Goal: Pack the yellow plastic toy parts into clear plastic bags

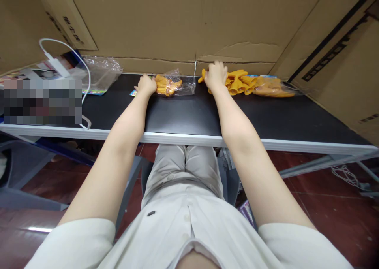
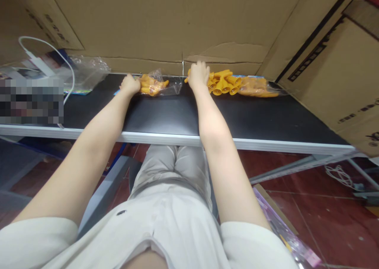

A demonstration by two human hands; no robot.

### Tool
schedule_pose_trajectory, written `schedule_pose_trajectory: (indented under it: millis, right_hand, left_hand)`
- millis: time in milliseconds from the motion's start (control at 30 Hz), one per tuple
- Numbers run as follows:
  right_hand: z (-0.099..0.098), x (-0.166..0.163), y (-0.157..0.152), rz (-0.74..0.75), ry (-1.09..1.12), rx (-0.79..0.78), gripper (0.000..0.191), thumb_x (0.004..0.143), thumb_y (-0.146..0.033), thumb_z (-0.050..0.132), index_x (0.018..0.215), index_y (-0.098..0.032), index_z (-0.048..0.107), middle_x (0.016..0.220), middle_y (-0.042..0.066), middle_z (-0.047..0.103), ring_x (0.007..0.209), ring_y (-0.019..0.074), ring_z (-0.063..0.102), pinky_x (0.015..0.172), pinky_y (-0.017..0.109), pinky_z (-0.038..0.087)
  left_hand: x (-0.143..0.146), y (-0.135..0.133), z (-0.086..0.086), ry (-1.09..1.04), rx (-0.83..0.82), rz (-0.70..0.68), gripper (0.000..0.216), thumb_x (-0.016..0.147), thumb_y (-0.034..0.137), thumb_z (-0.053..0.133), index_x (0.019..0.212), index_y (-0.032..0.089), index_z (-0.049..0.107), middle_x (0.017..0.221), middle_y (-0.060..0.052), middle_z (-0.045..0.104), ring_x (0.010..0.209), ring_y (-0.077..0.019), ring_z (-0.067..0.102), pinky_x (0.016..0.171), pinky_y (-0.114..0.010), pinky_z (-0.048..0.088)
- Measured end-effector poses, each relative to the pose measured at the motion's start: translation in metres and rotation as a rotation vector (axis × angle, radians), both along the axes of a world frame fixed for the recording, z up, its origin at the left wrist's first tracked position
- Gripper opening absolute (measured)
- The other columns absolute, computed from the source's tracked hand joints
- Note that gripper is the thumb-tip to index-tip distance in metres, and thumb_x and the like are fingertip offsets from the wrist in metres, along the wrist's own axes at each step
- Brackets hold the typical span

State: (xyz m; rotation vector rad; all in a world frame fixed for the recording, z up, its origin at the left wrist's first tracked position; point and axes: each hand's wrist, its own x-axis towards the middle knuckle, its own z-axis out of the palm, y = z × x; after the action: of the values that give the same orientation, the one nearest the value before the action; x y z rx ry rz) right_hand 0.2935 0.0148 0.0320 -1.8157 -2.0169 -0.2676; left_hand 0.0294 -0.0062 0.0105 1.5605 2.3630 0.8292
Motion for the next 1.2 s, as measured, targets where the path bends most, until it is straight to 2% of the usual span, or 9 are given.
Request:
schedule_pose_trajectory:
  millis: [167, 300, 533, 667, 833, 1000, 1100, 1200]
  right_hand:
    - [-0.016, 0.01, 0.006, -0.088, -0.086, -0.09, 0.048, 0.115, -0.034, 0.041, 0.149, -0.01, 0.065, 0.146, 0.028, 0.068, 0.142, 0.0447, 0.059, 0.121, 0.067, 0.039]
    - [-0.021, 0.008, 0.011, -0.138, -0.109, -0.089, 0.049, 0.114, -0.029, 0.038, 0.151, -0.011, 0.064, 0.145, 0.027, 0.071, 0.142, 0.0438, 0.063, 0.12, 0.066, 0.039]
    - [-0.019, 0.005, 0.019, -0.156, -0.163, -0.125, 0.054, 0.114, -0.015, 0.029, 0.157, -0.009, 0.061, 0.156, 0.028, 0.066, 0.151, 0.0383, 0.059, 0.124, 0.061, 0.037]
    - [-0.016, 0.008, 0.025, -0.188, -0.163, -0.148, 0.054, 0.112, -0.009, 0.031, 0.157, -0.008, 0.062, 0.159, 0.027, 0.064, 0.155, 0.0357, 0.056, 0.129, 0.057, 0.033]
    - [-0.014, 0.014, 0.029, -0.155, -0.095, -0.089, 0.053, 0.105, -0.006, 0.042, 0.152, -0.006, 0.066, 0.155, 0.028, 0.067, 0.15, 0.0373, 0.059, 0.127, 0.061, 0.032]
    - [-0.01, 0.016, 0.025, -0.107, -0.082, -0.04, 0.057, 0.103, -0.002, 0.033, 0.146, -0.007, 0.071, 0.15, 0.026, 0.069, 0.148, 0.0342, 0.06, 0.133, 0.066, 0.019]
    - [-0.008, 0.019, 0.033, -0.083, -0.051, -0.05, 0.044, 0.104, -0.008, 0.047, 0.138, -0.006, 0.074, 0.15, 0.028, 0.068, 0.152, 0.0379, 0.056, 0.132, 0.073, 0.014]
    - [-0.003, 0.029, 0.054, -0.024, 0.021, -0.039, 0.024, 0.101, -0.013, 0.065, 0.121, -0.009, 0.078, 0.145, 0.026, 0.071, 0.152, 0.0421, 0.056, 0.13, 0.08, 0.012]
  left_hand:
    - [-0.006, 0.005, -0.004, -0.029, 0.029, 0.001, 0.059, 0.111, 0.032, 0.046, 0.167, 0.015, 0.056, 0.169, -0.024, 0.057, 0.159, -0.0413, 0.052, 0.134, -0.064, 0.039]
    - [-0.009, 0.009, -0.008, -0.03, 0.035, -0.02, 0.059, 0.111, 0.032, 0.045, 0.164, 0.013, 0.058, 0.167, -0.027, 0.058, 0.157, -0.0426, 0.054, 0.131, -0.063, 0.043]
    - [-0.003, 0.001, -0.003, -0.016, 0.005, -0.019, 0.058, 0.111, 0.029, 0.041, 0.162, 0.009, 0.058, 0.167, -0.027, 0.058, 0.157, -0.0401, 0.055, 0.131, -0.057, 0.042]
    - [-0.001, -0.001, -0.001, 0.005, -0.016, -0.02, 0.058, 0.111, 0.027, 0.039, 0.162, 0.007, 0.057, 0.168, -0.027, 0.057, 0.157, -0.0389, 0.055, 0.132, -0.055, 0.042]
    - [-0.004, 0.002, -0.003, -0.004, -0.021, -0.054, 0.062, 0.11, 0.031, 0.039, 0.165, 0.009, 0.056, 0.167, -0.027, 0.058, 0.158, -0.0396, 0.055, 0.131, -0.057, 0.041]
    - [-0.006, 0.005, -0.003, -0.021, -0.027, -0.069, 0.062, 0.109, 0.036, 0.043, 0.164, 0.012, 0.058, 0.165, -0.027, 0.06, 0.157, -0.0405, 0.056, 0.13, -0.058, 0.041]
    - [-0.006, 0.006, -0.003, -0.014, -0.034, -0.077, 0.062, 0.109, 0.035, 0.041, 0.165, 0.013, 0.057, 0.165, -0.026, 0.061, 0.156, -0.0395, 0.057, 0.13, -0.057, 0.041]
    - [-0.007, 0.008, -0.004, -0.017, -0.041, -0.085, 0.064, 0.109, 0.038, 0.042, 0.165, 0.012, 0.057, 0.165, -0.027, 0.06, 0.157, -0.04, 0.056, 0.13, -0.057, 0.041]
